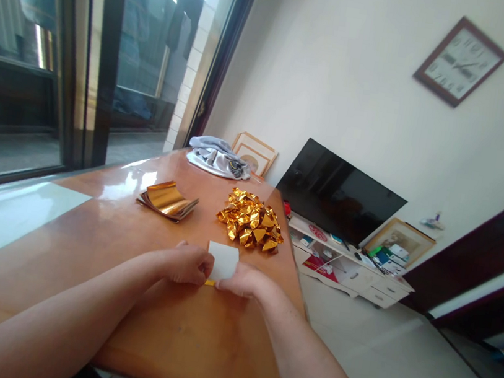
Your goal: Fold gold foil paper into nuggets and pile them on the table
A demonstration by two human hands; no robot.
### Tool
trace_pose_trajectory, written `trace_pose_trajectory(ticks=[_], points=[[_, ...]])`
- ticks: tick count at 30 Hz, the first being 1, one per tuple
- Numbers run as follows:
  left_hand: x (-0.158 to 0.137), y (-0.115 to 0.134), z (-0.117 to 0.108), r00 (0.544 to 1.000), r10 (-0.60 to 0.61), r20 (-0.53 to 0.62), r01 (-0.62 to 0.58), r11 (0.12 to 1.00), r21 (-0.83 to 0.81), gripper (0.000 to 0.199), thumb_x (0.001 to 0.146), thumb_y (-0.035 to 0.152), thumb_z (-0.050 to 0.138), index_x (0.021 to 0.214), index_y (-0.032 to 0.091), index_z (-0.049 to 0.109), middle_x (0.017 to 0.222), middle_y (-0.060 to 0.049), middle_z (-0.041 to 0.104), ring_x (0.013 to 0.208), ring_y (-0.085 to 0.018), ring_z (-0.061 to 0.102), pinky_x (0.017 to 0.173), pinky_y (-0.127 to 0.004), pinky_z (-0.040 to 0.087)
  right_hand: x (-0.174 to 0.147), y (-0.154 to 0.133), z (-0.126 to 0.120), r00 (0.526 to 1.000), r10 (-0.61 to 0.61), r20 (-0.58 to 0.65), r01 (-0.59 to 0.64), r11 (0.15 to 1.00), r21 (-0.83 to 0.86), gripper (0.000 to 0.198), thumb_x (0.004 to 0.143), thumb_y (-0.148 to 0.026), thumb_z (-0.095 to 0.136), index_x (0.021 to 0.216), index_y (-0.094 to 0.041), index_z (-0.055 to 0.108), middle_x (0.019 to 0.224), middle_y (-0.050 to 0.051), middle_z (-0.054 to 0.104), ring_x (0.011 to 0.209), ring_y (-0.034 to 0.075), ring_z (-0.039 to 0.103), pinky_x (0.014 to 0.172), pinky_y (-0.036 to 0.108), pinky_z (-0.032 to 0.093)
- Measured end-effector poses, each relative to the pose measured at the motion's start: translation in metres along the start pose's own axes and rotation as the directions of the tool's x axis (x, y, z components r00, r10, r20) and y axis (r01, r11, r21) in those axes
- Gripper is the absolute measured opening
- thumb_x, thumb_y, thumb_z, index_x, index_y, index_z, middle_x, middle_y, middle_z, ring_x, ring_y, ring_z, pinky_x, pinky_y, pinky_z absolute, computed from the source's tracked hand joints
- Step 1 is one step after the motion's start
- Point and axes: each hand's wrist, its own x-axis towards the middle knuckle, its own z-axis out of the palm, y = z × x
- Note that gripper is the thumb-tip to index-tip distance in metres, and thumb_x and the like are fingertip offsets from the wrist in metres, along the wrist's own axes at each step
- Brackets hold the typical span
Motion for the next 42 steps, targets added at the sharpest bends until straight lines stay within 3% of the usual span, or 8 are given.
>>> trace_pose_trajectory(ticks=[5,13,19,26,29,33,38,42], points=[[-0.001,0.0,-0.002,1.0,-0.004,0.012,0.004,1.0,0.001,0.016,0.07,0.027,0.063,0.082,0.028,0.073,0.082,0.002,0.075,0.08,-0.022,0.066,0.095,-0.044,0.04,-0.001,0.013,-0.005,0.985,0.163,0.063,-0.163,0.987,-0.006,0.014,0.074,-0.027,0.072,0.081,-0.017,0.066,0.057,-0.006,0.055,0.048,0.009,0.047,0.048,0.02,0.035],[-0.001,0.0,-0.002,1.0,0.002,0.01,-0.002,1.0,-0.014,0.016,0.069,0.026,0.062,0.081,0.027,0.073,0.082,0.001,0.075,0.08,-0.022,0.066,0.095,-0.044,0.04,-0.002,0.046,-0.017,0.959,0.282,-0.011,-0.282,0.959,-0.036,0.028,0.065,-0.036,0.08,0.062,-0.018,0.059,0.052,-0.004,0.052,0.049,0.011,0.047,0.048,0.023,0.029],[-0.001,-0.001,-0.003,1.0,0.007,0.018,-0.006,1.0,-0.025,0.015,0.069,0.027,0.062,0.08,0.027,0.072,0.081,0.002,0.074,0.081,-0.022,0.066,0.096,-0.044,0.039,-0.005,0.067,-0.018,0.948,0.313,-0.051,-0.311,0.949,0.054,0.024,0.066,-0.026,0.076,0.057,-0.018,0.055,0.048,-0.003,0.053,0.046,0.011,0.046,0.048,0.023,0.029],[-0.001,-0.001,-0.004,1.0,0.016,0.002,-0.016,0.999,-0.029,0.014,0.068,0.026,0.062,0.078,0.026,0.071,0.081,0.002,0.074,0.082,-0.022,0.066,0.093,-0.042,0.04,-0.014,0.06,-0.008,0.97,0.194,-0.145,-0.155,0.957,0.245,0.006,0.075,-0.02,0.065,0.075,-0.018,0.06,0.062,-0.004,0.058,0.055,0.009,0.048,0.052,0.019,0.033],[-0.002,-0.001,-0.003,1.0,0.027,-0.014,-0.028,0.999,-0.033,0.013,0.068,0.026,0.062,0.078,0.027,0.071,0.082,0.003,0.074,0.083,-0.022,0.066,0.092,-0.04,0.041,-0.018,0.052,0.0,0.983,0.121,-0.137,-0.074,0.949,0.306,0.016,0.071,-0.018,0.069,0.085,-0.018,0.063,0.07,-0.005,0.061,0.061,0.009,0.05,0.054,0.018,0.033],[-0.004,-0.001,-0.002,0.999,0.025,-0.036,-0.027,0.999,-0.045,0.012,0.068,0.024,0.063,0.076,0.027,0.071,0.078,0.004,0.073,0.078,-0.02,0.066,0.086,-0.035,0.042,-0.017,0.05,0.006,0.989,0.092,-0.114,-0.046,0.933,0.356,0.013,0.065,-0.014,0.07,0.075,-0.018,0.061,0.064,-0.005,0.058,0.057,0.009,0.047,0.052,0.019,0.03],[0.004,-0.006,-0.004,0.982,-0.051,-0.183,0.035,0.995,-0.089,0.017,0.085,0.033,0.052,0.091,0.025,0.066,0.09,-0.001,0.074,0.081,-0.019,0.065,0.069,-0.028,0.041,-0.016,0.052,0.008,0.989,0.078,-0.128,-0.012,0.891,0.453,0.012,0.067,-0.016,0.067,0.074,-0.019,0.057,0.06,-0.006,0.053,0.054,0.009,0.043,0.051,0.019,0.028],[0.011,-0.014,-0.008,0.846,-0.218,-0.487,0.116,0.966,-0.232,0.042,0.097,0.054,0.035,0.085,0.022,0.058,0.083,-0.003,0.068,0.075,-0.02,0.062,0.061,-0.027,0.036,-0.02,0.046,0.013,0.982,0.082,-0.169,0.032,0.814,0.579,0.013,0.073,-0.023,0.063,0.081,-0.02,0.054,0.066,-0.005,0.056,0.055,0.009,0.046,0.052,0.02,0.031]])
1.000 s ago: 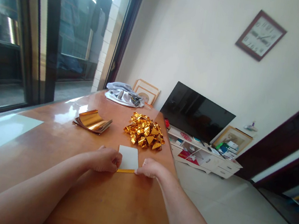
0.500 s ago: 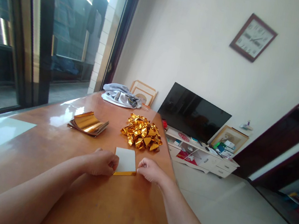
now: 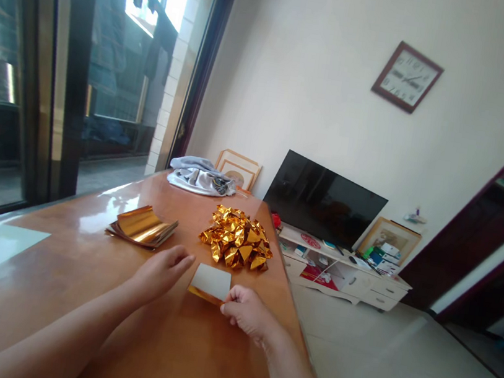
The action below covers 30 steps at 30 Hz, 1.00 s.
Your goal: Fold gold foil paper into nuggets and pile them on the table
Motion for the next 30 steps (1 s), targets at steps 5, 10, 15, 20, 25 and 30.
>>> trace_pose_trajectory(ticks=[5,10,15,20,25,30], points=[[-0.003,0.002,0.0,1.0,0.022,-0.009,-0.023,0.989,-0.147,0.055,0.091,0.071,0.038,0.073,0.021,0.053,0.067,0.001,0.058,0.064,-0.017,0.054,0.056,-0.027,0.032,-0.007,-0.01,0.019,0.998,-0.009,-0.062,0.029,0.939,0.342,0.021,0.074,-0.03,0.067,0.084,-0.02,0.051,0.066,-0.004,0.059,0.055,0.009,0.048,0.052,0.02,0.031],[-0.01,0.013,0.009,0.98,0.14,0.14,-0.073,0.913,-0.402,0.042,0.087,0.06,0.055,0.088,0.018,0.06,0.079,-0.001,0.064,0.072,-0.016,0.057,0.06,-0.025,0.04,-0.009,-0.017,0.04,0.997,-0.042,-0.066,0.067,0.887,0.457,0.024,0.075,-0.033,0.07,0.086,-0.02,0.052,0.07,-0.003,0.063,0.056,0.009,0.052,0.051,0.02,0.03],[-0.008,0.015,0.01,0.974,0.196,0.116,-0.092,0.805,-0.585,0.013,0.083,0.029,0.052,0.09,0.018,0.054,0.084,-0.002,0.065,0.076,-0.016,0.06,0.069,-0.026,0.047,-0.011,-0.017,0.051,0.996,-0.07,-0.048,0.083,0.913,0.398,0.023,0.078,-0.035,0.068,0.09,-0.02,0.054,0.073,-0.002,0.064,0.058,0.01,0.054,0.051,0.021,0.03],[-0.011,0.014,0.003,0.976,0.218,-0.023,-0.219,0.958,-0.184,0.006,0.077,0.02,0.053,0.078,0.022,0.048,0.076,0.001,0.059,0.069,-0.015,0.054,0.063,-0.026,0.039,-0.008,-0.013,0.046,0.965,-0.163,-0.204,0.21,0.948,0.239,0.017,0.084,-0.036,0.062,0.088,-0.021,0.054,0.074,-0.003,0.059,0.063,0.013,0.053,0.058,0.024,0.039],[-0.018,0.022,0.002,0.904,0.416,0.098,-0.426,0.898,0.108,0.006,0.078,0.017,0.056,0.081,0.023,0.055,0.087,-0.002,0.064,0.085,-0.02,0.058,0.072,-0.031,0.038,-0.016,-0.014,0.034,0.739,-0.443,-0.508,0.341,0.896,-0.284,0.01,0.09,-0.03,0.054,0.096,-0.022,0.057,0.091,0.004,0.062,0.084,0.02,0.058,0.079,0.031,0.047],[-0.023,0.021,0.017,0.863,0.432,0.264,-0.471,0.876,0.107,0.006,0.083,0.019,0.056,0.08,0.023,0.06,0.09,-0.004,0.064,0.084,-0.02,0.059,0.07,-0.028,0.039,-0.028,-0.015,0.033,0.773,-0.594,-0.224,0.341,0.686,-0.643,0.019,0.084,-0.025,0.066,0.102,-0.023,0.064,0.103,0.006,0.065,0.103,0.025,0.055,0.093,0.036,0.042]])
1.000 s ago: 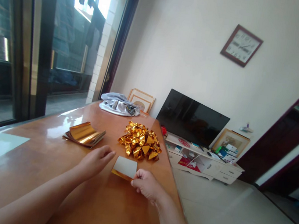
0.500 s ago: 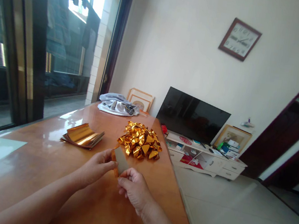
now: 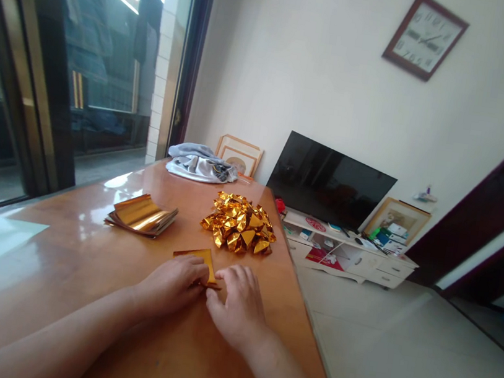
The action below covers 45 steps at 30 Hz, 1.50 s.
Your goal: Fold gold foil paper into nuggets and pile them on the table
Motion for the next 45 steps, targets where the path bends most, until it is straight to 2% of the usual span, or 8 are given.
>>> trace_pose_trajectory(ticks=[3,5,11,17,25,34,40,45], points=[[-0.002,-0.001,0.006,0.998,-0.009,0.07,0.01,1.0,-0.016,0.008,0.084,0.021,0.055,0.082,0.023,0.062,0.091,-0.004,0.065,0.081,-0.019,0.06,0.066,-0.027,0.038,-0.004,0.006,0.006,0.991,-0.005,0.131,0.013,0.998,-0.055,0.006,0.087,-0.022,0.064,0.092,-0.024,0.067,0.095,0.004,0.065,0.097,0.023,0.055,0.086,0.034,0.041],[-0.003,-0.001,0.005,0.995,-0.024,0.101,0.026,1.0,-0.016,0.009,0.083,0.02,0.055,0.082,0.023,0.063,0.091,-0.003,0.066,0.079,-0.018,0.06,0.064,-0.026,0.038,-0.005,0.013,0.011,0.986,0.012,0.166,-0.006,0.999,-0.04,0.007,0.09,-0.02,0.061,0.087,-0.023,0.067,0.092,0.003,0.065,0.093,0.021,0.055,0.082,0.031,0.041],[-0.007,-0.004,-0.007,0.983,-0.059,0.174,0.069,0.996,-0.056,0.012,0.079,0.021,0.056,0.085,0.024,0.066,0.089,-0.001,0.069,0.074,-0.017,0.06,0.059,-0.024,0.036,-0.004,0.028,0.02,0.985,0.059,0.164,-0.075,0.993,0.096,0.01,0.091,-0.02,0.06,0.083,-0.022,0.066,0.087,0.002,0.065,0.088,0.018,0.057,0.077,0.027,0.04],[-0.01,-0.015,-0.017,0.946,-0.171,0.274,0.189,0.981,-0.04,0.013,0.079,0.024,0.053,0.08,0.023,0.066,0.078,-0.001,0.07,0.068,-0.016,0.06,0.054,-0.024,0.032,0.006,0.032,0.023,0.968,0.127,0.217,-0.16,0.977,0.143,0.014,0.089,-0.026,0.061,0.078,-0.021,0.067,0.083,0.001,0.066,0.077,0.016,0.057,0.068,0.025,0.039],[-0.012,-0.012,-0.034,0.892,-0.283,0.353,0.291,0.956,0.032,0.02,0.079,0.029,0.05,0.077,0.023,0.068,0.08,-0.002,0.072,0.069,-0.018,0.062,0.055,-0.026,0.033,0.022,0.044,0.029,0.887,0.289,0.361,-0.354,0.927,0.126,0.023,0.085,-0.039,0.064,0.072,-0.019,0.064,0.068,-0.001,0.063,0.062,0.013,0.053,0.054,0.023,0.03],[-0.01,-0.01,-0.038,0.873,-0.342,0.347,0.312,0.939,0.143,0.024,0.082,0.037,0.05,0.072,0.021,0.064,0.08,-0.004,0.073,0.073,-0.021,0.062,0.065,-0.032,0.035,0.027,0.047,0.035,0.859,0.364,0.361,-0.422,0.901,0.097,0.029,0.083,-0.045,0.067,0.07,-0.019,0.065,0.06,-0.002,0.061,0.057,0.012,0.049,0.053,0.023,0.027],[-0.01,-0.013,-0.037,0.863,-0.366,0.348,0.334,0.931,0.148,0.027,0.082,0.043,0.051,0.072,0.021,0.063,0.082,-0.004,0.073,0.076,-0.022,0.064,0.069,-0.033,0.036,0.022,0.043,0.034,0.865,0.374,0.336,-0.421,0.903,0.08,0.025,0.083,-0.042,0.067,0.071,-0.02,0.064,0.065,-0.001,0.063,0.059,0.012,0.051,0.053,0.024,0.026],[-0.009,-0.014,-0.037,0.855,-0.38,0.352,0.349,0.925,0.152,0.028,0.082,0.046,0.052,0.074,0.022,0.064,0.084,-0.003,0.073,0.077,-0.023,0.064,0.07,-0.033,0.037,0.018,0.04,0.035,0.887,0.36,0.289,-0.387,0.921,0.039,0.024,0.084,-0.042,0.064,0.072,-0.021,0.063,0.069,-0.001,0.064,0.061,0.013,0.052,0.053,0.024,0.025]])
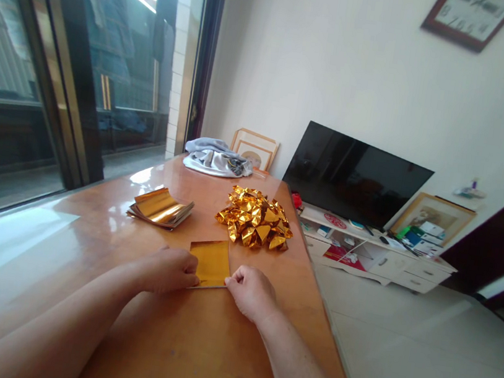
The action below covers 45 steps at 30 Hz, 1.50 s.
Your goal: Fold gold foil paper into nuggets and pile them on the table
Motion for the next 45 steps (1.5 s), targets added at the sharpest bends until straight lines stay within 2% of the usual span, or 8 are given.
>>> trace_pose_trajectory(ticks=[13,20,25,38,42,45], points=[[0.0,-0.001,0.003,1.0,-0.003,-0.011,0.003,1.0,0.007,0.025,0.081,0.044,0.056,0.079,0.022,0.066,0.086,-0.004,0.073,0.078,-0.021,0.064,0.073,-0.032,0.041,-0.004,-0.004,0.002,0.999,0.001,-0.049,-0.004,0.998,-0.066,0.025,0.084,-0.044,0.065,0.072,-0.022,0.063,0.075,0.0,0.066,0.063,0.013,0.052,0.053,0.025,0.024],[-0.001,0.001,0.004,0.999,-0.013,-0.035,0.015,0.999,0.031,0.024,0.082,0.043,0.056,0.08,0.021,0.066,0.086,-0.005,0.073,0.078,-0.022,0.064,0.08,-0.036,0.042,-0.004,-0.005,0.001,0.999,-0.011,-0.049,0.008,0.999,-0.05,0.025,0.086,-0.041,0.064,0.072,-0.021,0.063,0.075,0.0,0.066,0.064,0.013,0.052,0.055,0.025,0.026],[-0.001,0.0,0.006,0.999,-0.007,-0.052,0.01,0.999,0.048,0.022,0.081,0.041,0.056,0.079,0.022,0.066,0.086,-0.004,0.073,0.078,-0.023,0.065,0.08,-0.036,0.043,-0.002,-0.004,0.0,0.998,-0.035,-0.048,0.033,0.999,-0.03,0.027,0.089,-0.039,0.06,0.069,-0.021,0.062,0.074,0.0,0.066,0.064,0.013,0.053,0.057,0.025,0.029],[-0.006,0.006,0.001,0.996,0.037,-0.079,-0.029,0.994,0.101,0.018,0.082,0.036,0.055,0.075,0.022,0.064,0.082,-0.004,0.072,0.075,-0.022,0.063,0.078,-0.036,0.039,-0.004,-0.006,0.002,0.997,-0.001,-0.077,-0.005,0.998,-0.07,0.019,0.083,-0.04,0.069,0.075,-0.023,0.066,0.079,0.0,0.068,0.068,0.014,0.054,0.056,0.026,0.025],[-0.007,0.008,0.004,0.985,0.093,-0.145,-0.077,0.991,0.113,0.009,0.081,0.028,0.058,0.086,0.024,0.065,0.086,-0.003,0.071,0.082,-0.023,0.063,0.081,-0.036,0.039,-0.005,-0.008,0.0,0.998,0.012,-0.069,-0.017,0.997,-0.071,0.019,0.084,-0.039,0.069,0.075,-0.023,0.066,0.08,0.0,0.068,0.068,0.014,0.055,0.056,0.026,0.025],[-0.006,0.01,0.008,0.955,0.225,-0.193,-0.211,0.973,0.09,0.028,0.08,0.015,0.057,0.103,0.028,0.068,0.101,-0.005,0.069,0.097,-0.024,0.06,0.084,-0.034,0.04,-0.005,-0.009,0.0,0.998,0.02,-0.06,-0.024,0.997,-0.071,0.018,0.084,-0.04,0.07,0.076,-0.023,0.067,0.08,0.0,0.069,0.069,0.014,0.055,0.056,0.026,0.026]])
